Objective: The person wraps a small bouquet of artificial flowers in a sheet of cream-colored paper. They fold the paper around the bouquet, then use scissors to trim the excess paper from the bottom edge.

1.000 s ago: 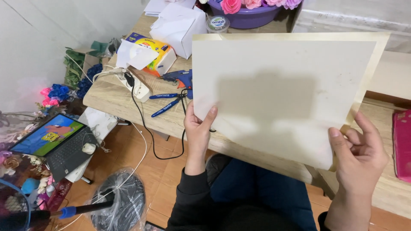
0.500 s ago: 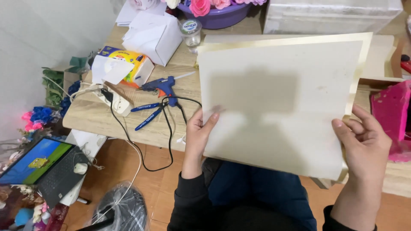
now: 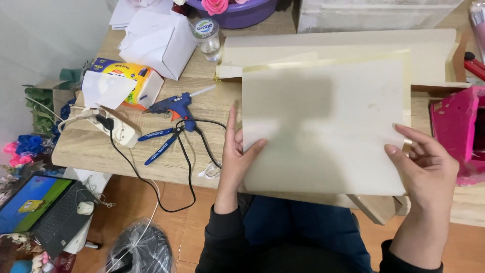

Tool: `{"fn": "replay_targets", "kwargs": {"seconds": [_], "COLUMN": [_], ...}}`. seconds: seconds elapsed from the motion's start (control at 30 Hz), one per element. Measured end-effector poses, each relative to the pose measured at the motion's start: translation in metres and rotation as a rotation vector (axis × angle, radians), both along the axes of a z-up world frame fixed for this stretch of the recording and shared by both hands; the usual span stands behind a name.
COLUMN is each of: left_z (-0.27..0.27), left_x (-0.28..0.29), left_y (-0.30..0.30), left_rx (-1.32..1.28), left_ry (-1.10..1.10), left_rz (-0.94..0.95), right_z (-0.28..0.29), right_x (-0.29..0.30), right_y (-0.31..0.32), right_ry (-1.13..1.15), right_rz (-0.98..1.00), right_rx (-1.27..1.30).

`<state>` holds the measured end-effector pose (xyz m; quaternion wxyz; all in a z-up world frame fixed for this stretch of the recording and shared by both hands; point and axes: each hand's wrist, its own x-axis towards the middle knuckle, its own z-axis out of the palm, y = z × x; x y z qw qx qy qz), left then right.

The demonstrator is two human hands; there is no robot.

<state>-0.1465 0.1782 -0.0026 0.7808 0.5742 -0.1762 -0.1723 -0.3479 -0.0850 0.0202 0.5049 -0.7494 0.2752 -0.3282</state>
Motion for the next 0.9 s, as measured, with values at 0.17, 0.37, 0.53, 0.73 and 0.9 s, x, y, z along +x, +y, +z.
{"fn": "replay_targets", "kwargs": {"seconds": [0.17,0.37,0.53,0.73,0.9], "left_z": [-0.002,0.003,0.012,0.027,0.021], "left_x": [0.002,0.006,0.015,0.004,-0.005], "left_y": [0.015,0.022,0.023,0.038,0.043], "left_rx": [0.246,0.313,0.367,0.297,0.344], "left_ry": [-0.168,-0.259,-0.339,-0.188,-0.017], "left_rz": [0.051,0.178,0.211,0.105,0.127], "right_z": [-0.02,0.0,0.014,0.034,0.036], "right_x": [-0.003,0.001,0.007,0.008,0.01], "right_y": [-0.016,-0.017,-0.027,-0.023,-0.002], "right_ry": [-0.045,-0.041,0.015,0.008,0.043], "right_rz": [0.015,0.069,0.167,0.295,0.511], "right_rx": [0.055,0.056,0.092,-0.038,-0.186]}}
